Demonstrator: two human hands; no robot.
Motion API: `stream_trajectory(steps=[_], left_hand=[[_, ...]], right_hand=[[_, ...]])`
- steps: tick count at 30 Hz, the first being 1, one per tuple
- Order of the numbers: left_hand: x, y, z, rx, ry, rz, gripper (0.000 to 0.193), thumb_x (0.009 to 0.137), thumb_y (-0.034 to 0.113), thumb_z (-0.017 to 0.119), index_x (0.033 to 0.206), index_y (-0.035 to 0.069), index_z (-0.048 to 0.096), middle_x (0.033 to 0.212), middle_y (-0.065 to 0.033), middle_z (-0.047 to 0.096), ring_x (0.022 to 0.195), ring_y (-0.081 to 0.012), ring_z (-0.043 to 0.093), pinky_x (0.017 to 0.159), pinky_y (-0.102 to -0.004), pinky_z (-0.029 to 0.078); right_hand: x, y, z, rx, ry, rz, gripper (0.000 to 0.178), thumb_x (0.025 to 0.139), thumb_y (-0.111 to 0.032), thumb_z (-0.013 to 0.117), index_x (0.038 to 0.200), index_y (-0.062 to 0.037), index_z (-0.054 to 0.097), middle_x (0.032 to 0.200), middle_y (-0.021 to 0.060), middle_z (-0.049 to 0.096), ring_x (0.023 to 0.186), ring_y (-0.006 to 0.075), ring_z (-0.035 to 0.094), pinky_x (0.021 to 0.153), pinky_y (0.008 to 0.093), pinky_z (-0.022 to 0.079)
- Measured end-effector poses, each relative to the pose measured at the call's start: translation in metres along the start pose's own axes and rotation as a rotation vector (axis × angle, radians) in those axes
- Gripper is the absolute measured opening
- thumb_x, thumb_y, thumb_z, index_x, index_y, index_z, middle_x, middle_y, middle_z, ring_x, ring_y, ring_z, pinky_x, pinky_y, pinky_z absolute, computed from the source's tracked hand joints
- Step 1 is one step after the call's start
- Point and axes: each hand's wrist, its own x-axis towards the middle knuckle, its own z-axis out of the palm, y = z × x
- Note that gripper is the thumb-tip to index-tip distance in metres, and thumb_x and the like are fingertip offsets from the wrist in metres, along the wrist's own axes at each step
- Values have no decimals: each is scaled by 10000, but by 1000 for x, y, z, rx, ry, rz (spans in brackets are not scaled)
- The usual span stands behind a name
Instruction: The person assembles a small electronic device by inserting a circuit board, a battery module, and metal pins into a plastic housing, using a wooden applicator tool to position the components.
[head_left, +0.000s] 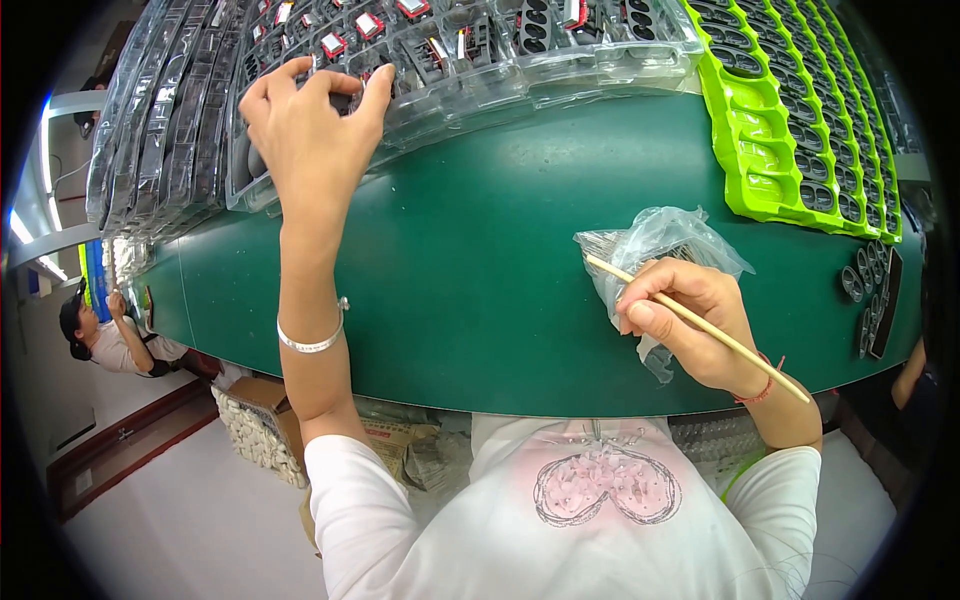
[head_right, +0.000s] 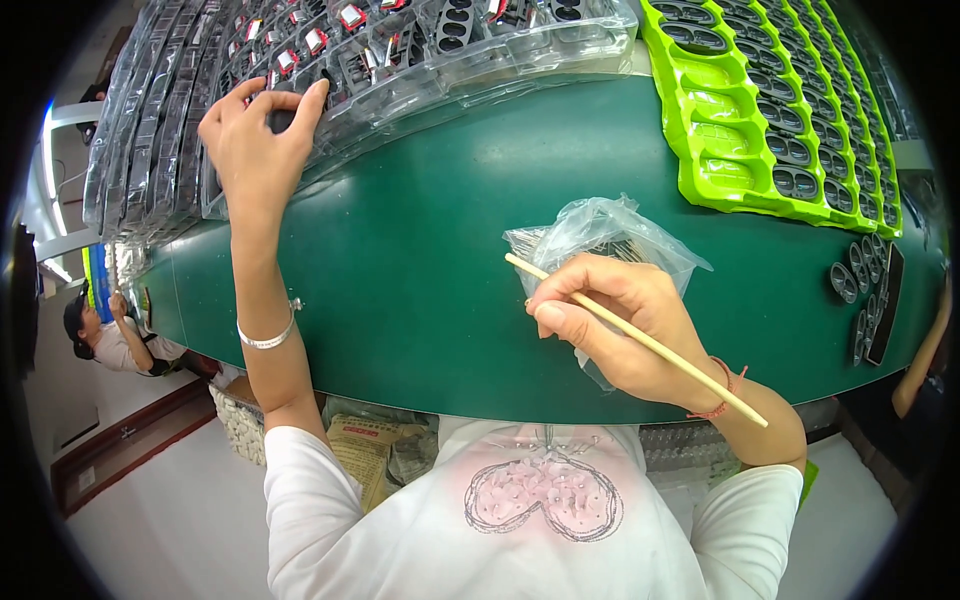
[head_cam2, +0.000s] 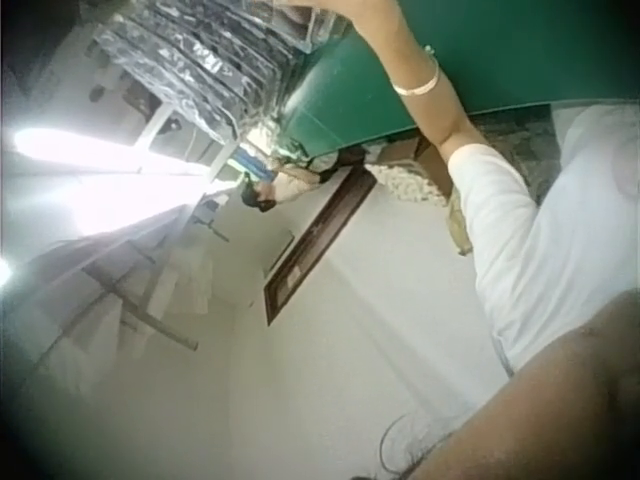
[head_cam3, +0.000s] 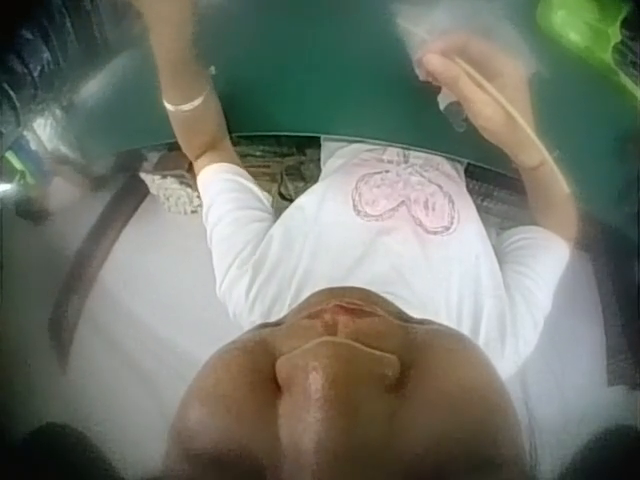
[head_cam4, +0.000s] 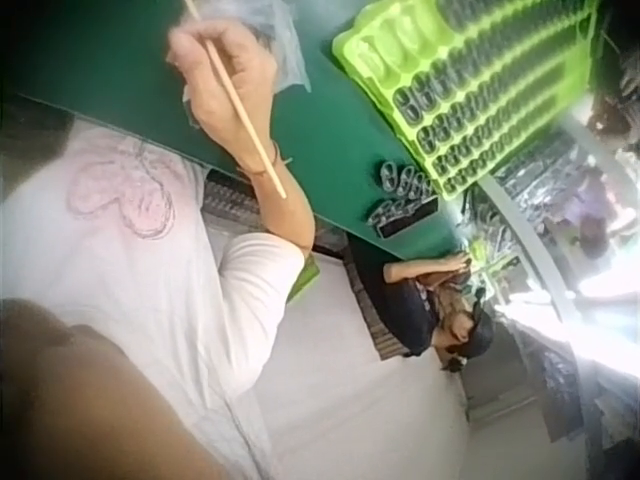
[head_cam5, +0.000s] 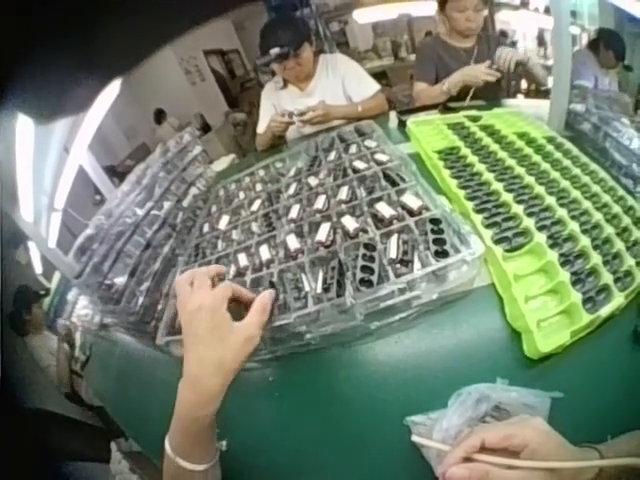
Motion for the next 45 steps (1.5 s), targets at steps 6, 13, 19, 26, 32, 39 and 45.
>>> stream_trajectory(steps=[6,13,19,26,32,39,45], left_hand=[[26,-6,0,-47,-334,-174,334,644,355,672,752,41,712,1180,-169,556,1186,-346,356,993,-436,314],[21,-15,-4,-252,-320,-192,340,612,333,702,785,41,706,1169,-156,563,1162,-325,383,997,-408,311],[-6,36,-36,-458,-19,1,236,637,132,717,835,31,637,1028,-131,634,986,-275,558,906,-358,420],[-73,107,-53,-932,-240,219,312,628,-54,719,898,3,574,928,-131,644,881,-230,639,778,-316,499],[-93,119,-42,-1058,-108,292,339,592,-35,760,878,1,581,879,-147,620,734,-240,626,591,-281,527],[-95,113,-52,-1492,-549,-17,263,748,-28,695,951,-23,529,1019,-174,591,902,-198,606,792,-301,512],[-98,109,-52,-1694,-704,-329,150,852,10,609,976,-42,543,1031,-181,603,885,-154,595,777,-267,504]], right_hand=[[0,1,-2,6,-3,16,100,876,-101,598,898,-5,615,763,24,624,686,61,560,594,202,442],[-2,-3,-2,16,-14,33,97,872,-94,599,896,-1,615,756,26,621,686,64,564,600,201,444],[-4,2,-5,69,14,-60,105,883,-62,574,947,16,603,831,52,617,695,75,568,614,209,463],[3,0,6,71,302,-220,351,833,1,618,1175,12,541,965,83,597,689,72,567,627,201,472],[-1,4,-3,46,255,-211,338,801,11,658,1130,11,583,822,28,616,671,52,534,615,205,447],[1,4,-13,20,108,-172,331,847,-42,616,1161,40,549,1075,119,597,975,159,589,861,279,472],[2,2,-14,30,79,-133,317,856,-90,618,1139,39,557,1054,116,603,958,153,592,857,276,468]])
